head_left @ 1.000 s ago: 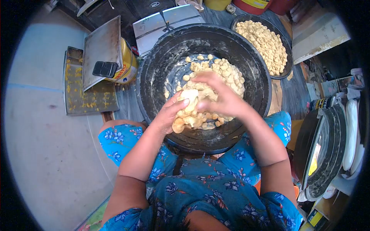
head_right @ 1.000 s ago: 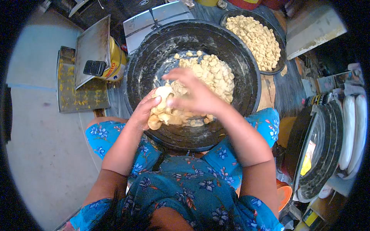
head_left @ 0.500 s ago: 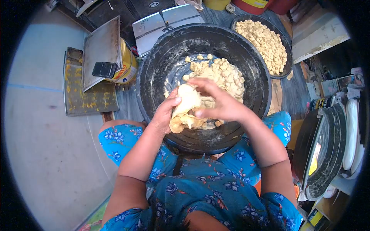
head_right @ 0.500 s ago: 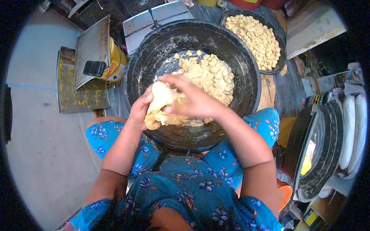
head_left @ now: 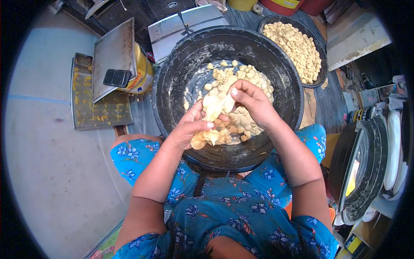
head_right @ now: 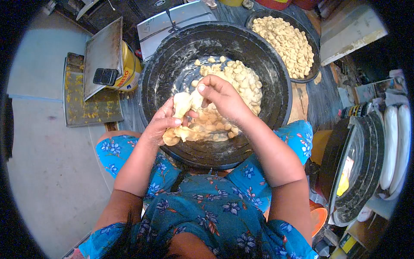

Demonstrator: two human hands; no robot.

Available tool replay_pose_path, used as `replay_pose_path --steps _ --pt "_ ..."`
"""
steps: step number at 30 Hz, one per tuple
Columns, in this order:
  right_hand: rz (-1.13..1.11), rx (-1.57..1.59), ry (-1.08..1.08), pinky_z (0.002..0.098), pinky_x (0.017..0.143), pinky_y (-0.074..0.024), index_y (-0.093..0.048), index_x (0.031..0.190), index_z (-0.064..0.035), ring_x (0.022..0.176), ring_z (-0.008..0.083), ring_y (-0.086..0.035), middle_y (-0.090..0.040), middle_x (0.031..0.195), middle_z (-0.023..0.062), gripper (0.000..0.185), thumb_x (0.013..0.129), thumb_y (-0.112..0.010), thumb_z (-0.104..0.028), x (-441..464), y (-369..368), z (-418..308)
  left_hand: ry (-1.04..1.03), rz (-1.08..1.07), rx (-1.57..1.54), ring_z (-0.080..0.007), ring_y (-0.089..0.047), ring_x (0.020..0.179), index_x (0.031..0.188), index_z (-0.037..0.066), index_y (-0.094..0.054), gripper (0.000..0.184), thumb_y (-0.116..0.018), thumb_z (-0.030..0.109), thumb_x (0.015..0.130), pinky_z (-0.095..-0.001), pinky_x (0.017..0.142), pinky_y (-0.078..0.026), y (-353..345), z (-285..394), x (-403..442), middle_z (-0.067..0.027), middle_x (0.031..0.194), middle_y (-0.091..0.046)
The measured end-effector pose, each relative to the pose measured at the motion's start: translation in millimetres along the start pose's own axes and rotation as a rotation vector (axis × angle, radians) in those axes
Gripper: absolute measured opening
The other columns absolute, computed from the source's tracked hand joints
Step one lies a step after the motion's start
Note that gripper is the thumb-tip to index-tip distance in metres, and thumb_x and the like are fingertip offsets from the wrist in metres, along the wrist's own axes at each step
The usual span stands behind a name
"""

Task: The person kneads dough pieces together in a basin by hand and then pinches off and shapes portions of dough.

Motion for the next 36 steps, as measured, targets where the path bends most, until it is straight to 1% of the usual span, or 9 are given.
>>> replay_pose_path --steps 4,7,12,16,20,25,29,33,36 --pt "-0.081 -0.601 0.470 0.0301 0.081 -0.0453 -0.059 0.105 -0.0054 0.091 0.0184 -0.055 -0.055 0.101 0.0085 0.027 0.081 -0.065 -0.015 -9 -23 -21 -0.048 0.069 -0.061 -0.0172 -0.058 0.092 0.132 0.006 -0.033 0.070 -0.065 0.013 0.071 -0.0288 0.077 -0.050 -3 -3 1 -0.0149 0.111 -0.056" --pt "-0.123 -0.981 0.455 0.0337 0.086 -0.0451 -0.061 0.107 -0.0075 0.101 0.0228 -0.054 -0.052 0.109 0.0118 0.032 0.076 -0.068 -0.012 -13 -28 -11 -0.053 0.109 -0.081 -0.0183 -0.058 0.095 0.130 0.006 -0.034 0.064 -0.064 0.015 0.074 -0.0305 0.081 -0.050 6 -10 2 -0.0119 0.111 -0.056" --pt "-0.057 -0.298 0.207 0.0296 0.084 -0.0446 -0.053 0.100 -0.0020 0.096 0.0133 -0.055 -0.061 0.105 0.0093 0.012 0.090 -0.054 -0.009 -8 -11 -6 -0.043 0.143 -0.107 -0.0211 -0.058 0.101 0.130 0.006 -0.034 0.056 -0.061 0.017 0.082 -0.0335 0.086 -0.050 12 -7 5 -0.0116 0.113 -0.055" --pt "0.062 -0.025 0.211 0.0265 0.083 -0.0437 -0.049 0.101 -0.0038 0.094 0.0101 -0.054 -0.060 0.099 0.0053 0.013 0.093 -0.052 -0.014 -7 -6 -9 -0.087 0.131 -0.092 -0.0223 -0.057 0.106 0.133 0.004 -0.031 0.058 -0.061 0.013 0.084 -0.0344 0.089 -0.049 23 -4 7 -0.0144 0.115 -0.054" --pt "0.125 -0.082 0.106 0.0266 0.082 -0.0436 -0.051 0.103 -0.0037 0.092 0.0097 -0.053 -0.060 0.099 0.0040 0.017 0.094 -0.052 -0.018 -5 -7 -6 -0.050 0.130 -0.216 -0.0222 -0.057 0.104 0.133 0.004 -0.030 0.062 -0.063 0.011 0.081 -0.0346 0.088 -0.049 12 -1 5 -0.0145 0.112 -0.056" --pt "0.166 0.171 -0.017 0.0262 0.081 -0.0437 -0.056 0.102 -0.0038 0.088 0.0099 -0.055 -0.061 0.091 0.0021 0.018 0.093 -0.052 -0.019 -1 -2 -5 -0.035 0.092 -0.005 -0.0209 -0.058 0.104 0.130 0.003 -0.036 0.060 -0.065 0.016 0.079 -0.0340 0.090 -0.048 14 -12 8 -0.0131 0.113 -0.056" --pt "0.316 0.442 0.071 0.0274 0.063 -0.0502 -0.054 0.102 -0.0074 0.082 0.0131 -0.060 -0.060 0.093 0.0053 0.018 0.091 -0.049 -0.021 3 29 -19 -0.008 0.139 -0.026 -0.0205 -0.058 0.104 0.124 0.004 -0.041 0.056 -0.067 0.023 0.078 -0.0345 0.090 -0.048 19 -7 6 -0.0113 0.113 -0.056" --pt "0.131 0.372 -0.078 0.0340 0.068 -0.0556 -0.049 0.106 -0.0062 0.086 0.0190 -0.061 -0.056 0.099 0.0098 0.020 0.088 -0.054 -0.012 0 14 -17 -0.045 0.163 -0.111 -0.0200 -0.056 0.107 0.127 0.005 -0.039 0.058 -0.065 0.026 0.080 -0.0339 0.091 -0.048 16 -8 9 -0.0105 0.117 -0.053" --pt "0.017 0.113 -0.172 0.0274 0.068 -0.0526 -0.046 0.110 -0.0040 0.080 0.0172 -0.061 -0.056 0.101 0.0114 0.036 0.081 -0.066 -0.004 -3 -8 2 -0.080 0.112 -0.159 -0.0205 -0.054 0.109 0.130 0.005 -0.035 0.067 -0.069 0.028 0.077 -0.0333 0.091 -0.048 5 -6 10 -0.0108 0.120 -0.051"
Point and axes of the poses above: each hand's wrist, its own x-axis towards the middle knuckle, its own y-axis out of the back of the hand, z = x × y, the point moved 3 cm from there along x, towards the middle knuckle
